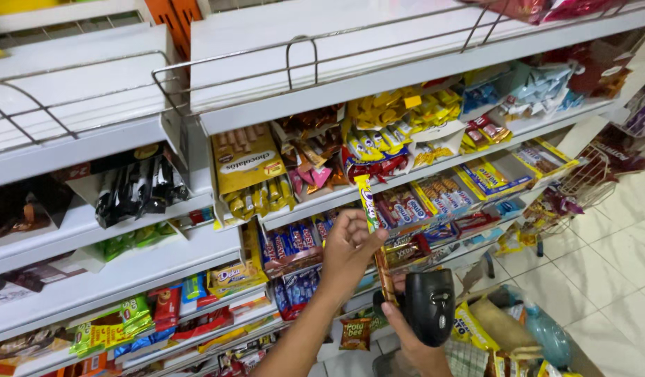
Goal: The person uses a handheld scanner to record barcodes of various snack items on retail shelves and inside a cardboard box.
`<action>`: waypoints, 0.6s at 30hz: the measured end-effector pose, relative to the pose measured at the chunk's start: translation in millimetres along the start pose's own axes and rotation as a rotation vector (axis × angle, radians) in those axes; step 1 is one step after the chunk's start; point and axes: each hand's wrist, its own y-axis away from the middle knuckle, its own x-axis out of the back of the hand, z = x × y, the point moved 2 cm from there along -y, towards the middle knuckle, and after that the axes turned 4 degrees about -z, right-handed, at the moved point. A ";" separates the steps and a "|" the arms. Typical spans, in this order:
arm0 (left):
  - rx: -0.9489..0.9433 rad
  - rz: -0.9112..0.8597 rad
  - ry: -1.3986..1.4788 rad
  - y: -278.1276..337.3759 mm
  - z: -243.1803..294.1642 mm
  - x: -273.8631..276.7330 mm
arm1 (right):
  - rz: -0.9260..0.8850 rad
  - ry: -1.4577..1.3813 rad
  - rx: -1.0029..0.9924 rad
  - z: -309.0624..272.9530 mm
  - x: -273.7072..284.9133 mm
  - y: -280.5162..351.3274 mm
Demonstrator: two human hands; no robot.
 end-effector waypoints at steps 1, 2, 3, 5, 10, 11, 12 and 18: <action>-0.015 0.006 0.000 -10.3 0.5 -6.2 | 0.043 -0.004 0.001 -1.0 4.3 -10.4; -0.030 0.014 -0.002 -18.6 1.2 -10.4 | 0.085 -0.012 0.002 -0.6 6.5 -21.1; 0.028 0.007 0.047 -26.4 0.6 -14.1 | 0.126 -0.020 0.002 -1.2 9.6 -30.4; 0.147 -0.002 0.146 -40.1 -0.6 -19.6 | 0.210 -0.069 -0.059 -1.9 13.8 -51.7; 0.197 -0.075 0.108 -43.7 4.8 -19.6 | 0.192 -0.158 -0.177 -13.6 22.4 -95.1; 0.221 -0.089 0.113 -43.9 5.9 -19.2 | 0.182 -0.208 -0.180 -15.7 21.4 -101.9; 0.237 -0.098 0.148 -44.0 6.3 -19.2 | 0.172 -0.254 -0.184 -17.7 21.6 -108.0; 0.261 -0.026 0.405 -56.4 -5.6 -12.3 | 0.190 -0.206 -0.071 -12.3 28.0 -118.2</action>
